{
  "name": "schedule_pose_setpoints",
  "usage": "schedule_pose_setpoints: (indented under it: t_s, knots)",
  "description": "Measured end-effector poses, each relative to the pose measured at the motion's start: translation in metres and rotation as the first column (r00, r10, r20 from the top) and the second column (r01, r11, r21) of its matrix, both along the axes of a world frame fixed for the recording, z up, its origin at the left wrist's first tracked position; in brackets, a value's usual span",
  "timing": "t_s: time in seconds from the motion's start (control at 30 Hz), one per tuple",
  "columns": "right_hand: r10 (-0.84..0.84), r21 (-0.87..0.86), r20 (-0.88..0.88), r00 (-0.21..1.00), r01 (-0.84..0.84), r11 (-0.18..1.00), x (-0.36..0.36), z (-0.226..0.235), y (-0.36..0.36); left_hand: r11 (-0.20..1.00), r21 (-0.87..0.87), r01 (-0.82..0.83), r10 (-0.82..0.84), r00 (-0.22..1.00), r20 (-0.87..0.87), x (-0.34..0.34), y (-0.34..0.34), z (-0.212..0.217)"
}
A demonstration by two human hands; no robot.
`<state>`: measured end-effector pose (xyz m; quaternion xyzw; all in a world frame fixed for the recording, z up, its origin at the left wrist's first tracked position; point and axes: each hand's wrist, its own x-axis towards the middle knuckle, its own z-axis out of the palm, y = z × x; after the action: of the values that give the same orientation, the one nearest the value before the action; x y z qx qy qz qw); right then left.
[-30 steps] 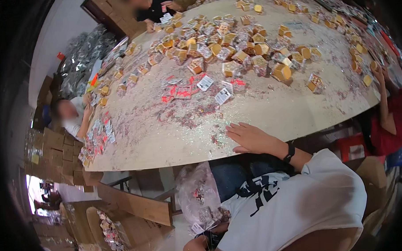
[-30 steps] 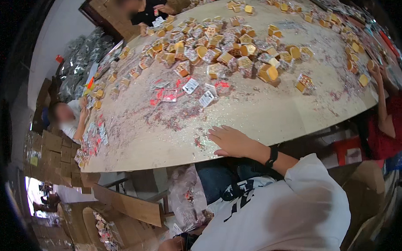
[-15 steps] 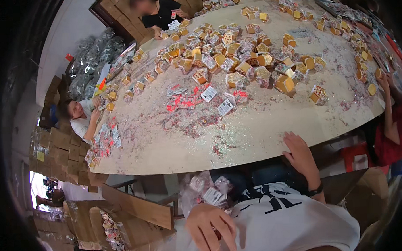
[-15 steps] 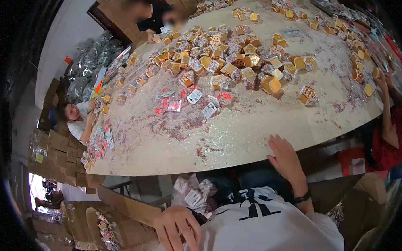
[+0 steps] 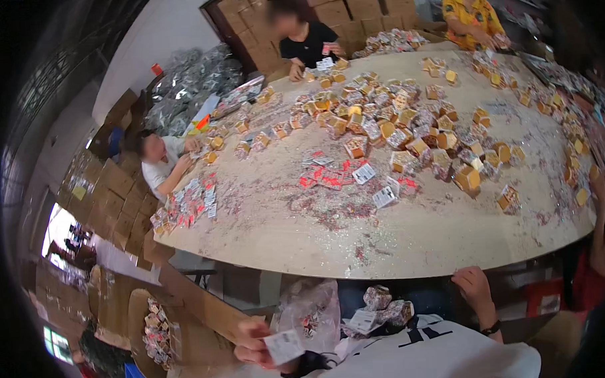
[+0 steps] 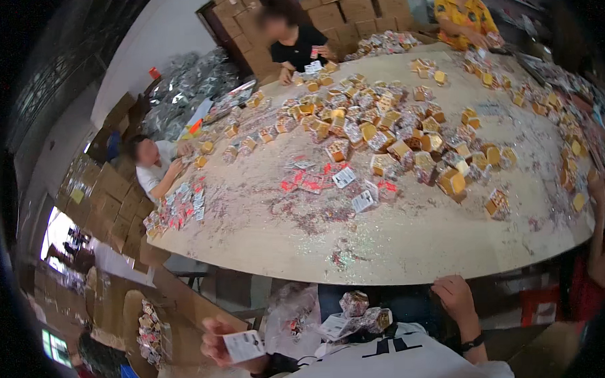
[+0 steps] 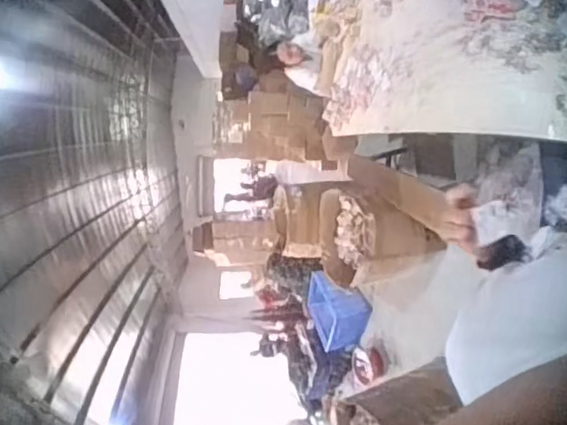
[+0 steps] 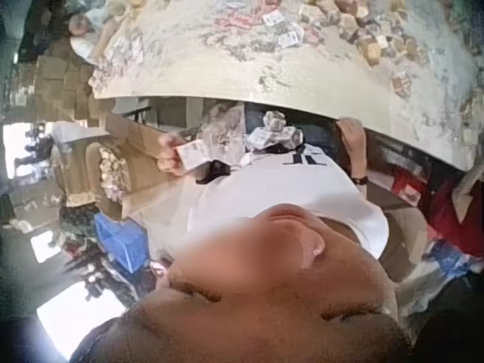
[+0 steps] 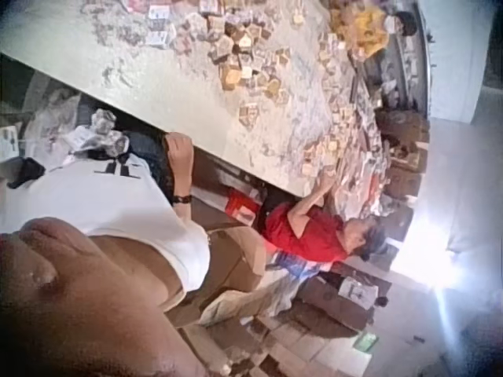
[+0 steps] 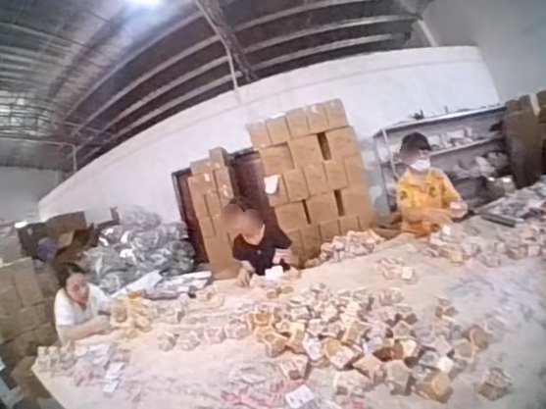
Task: Packaging small gold gift boxes with red labels in a production environment.
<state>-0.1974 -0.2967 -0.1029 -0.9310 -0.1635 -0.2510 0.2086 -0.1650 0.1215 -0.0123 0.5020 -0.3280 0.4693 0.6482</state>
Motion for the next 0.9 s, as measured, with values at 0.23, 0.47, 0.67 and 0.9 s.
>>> schedule_pose_setpoints:
  t_s: [0.23, 0.47, 0.67, 0.9]
  knots:
    - [-0.178, 0.382, -0.016, 0.984, 0.171, 0.908, -0.002, -0.028, 0.003, -0.128, 0.298, -0.946, 0.992, -0.120, 0.044, -0.054, 0.036, 0.075]
    - [0.055, 0.510, 0.134, 0.989, -0.116, 0.853, 0.068, -0.001, 0.057, -0.063, 0.001, -0.998, 0.985, -0.062, 0.162, -0.051, 0.042, 0.101]
    - [0.188, 0.572, 0.156, 0.970, -0.244, 0.783, 0.079, 0.023, 0.084, 0.394, 0.427, -0.814, 0.908, 0.417, -0.043, 0.023, -0.021, 0.064]
    - [0.324, 0.669, 0.085, 0.942, -0.295, 0.683, 0.057, 0.036, 0.093, 0.919, 0.318, -0.231, 0.357, 0.828, -0.431, 0.029, -0.073, 0.044]
